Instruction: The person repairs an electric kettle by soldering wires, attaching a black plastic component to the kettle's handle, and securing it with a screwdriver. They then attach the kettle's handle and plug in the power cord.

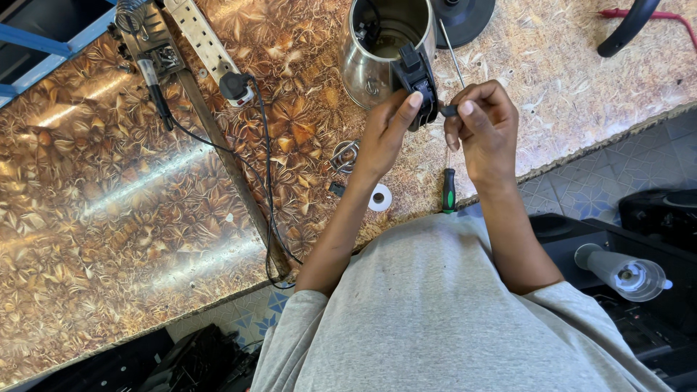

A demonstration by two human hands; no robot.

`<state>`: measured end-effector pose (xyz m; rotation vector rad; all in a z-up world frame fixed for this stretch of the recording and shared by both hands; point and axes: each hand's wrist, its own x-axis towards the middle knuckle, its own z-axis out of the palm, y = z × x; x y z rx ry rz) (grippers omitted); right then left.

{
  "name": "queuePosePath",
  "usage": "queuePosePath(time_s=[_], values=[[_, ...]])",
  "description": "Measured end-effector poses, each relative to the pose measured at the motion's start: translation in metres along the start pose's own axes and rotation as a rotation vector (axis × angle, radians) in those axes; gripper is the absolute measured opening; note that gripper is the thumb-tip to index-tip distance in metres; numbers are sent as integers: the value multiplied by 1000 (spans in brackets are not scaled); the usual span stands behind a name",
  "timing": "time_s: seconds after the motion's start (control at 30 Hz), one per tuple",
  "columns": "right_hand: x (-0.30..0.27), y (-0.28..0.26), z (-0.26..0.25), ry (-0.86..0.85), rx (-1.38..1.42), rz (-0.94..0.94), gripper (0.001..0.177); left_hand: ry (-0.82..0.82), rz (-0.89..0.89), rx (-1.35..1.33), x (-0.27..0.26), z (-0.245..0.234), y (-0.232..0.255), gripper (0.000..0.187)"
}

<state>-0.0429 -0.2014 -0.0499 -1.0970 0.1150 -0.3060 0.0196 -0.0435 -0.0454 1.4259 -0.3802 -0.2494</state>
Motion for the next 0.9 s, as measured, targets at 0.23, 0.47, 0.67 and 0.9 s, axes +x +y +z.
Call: queuePosePath(time_s=[0.23, 0.47, 0.67, 0.9], values=[[-2, 10, -6, 27, 215, 207, 23, -13, 12, -81, -18, -3, -26, 32], [-18, 23, -14, 31, 510, 394, 24, 353, 228, 161, -37, 9, 2, 25], [-45, 26, 4, -29, 314, 370, 25, 110, 248, 66, -48, 10, 14, 27], [-29, -21, 15, -163, -560, -193, 35, 107, 117, 106, -51, 9, 33, 21]])
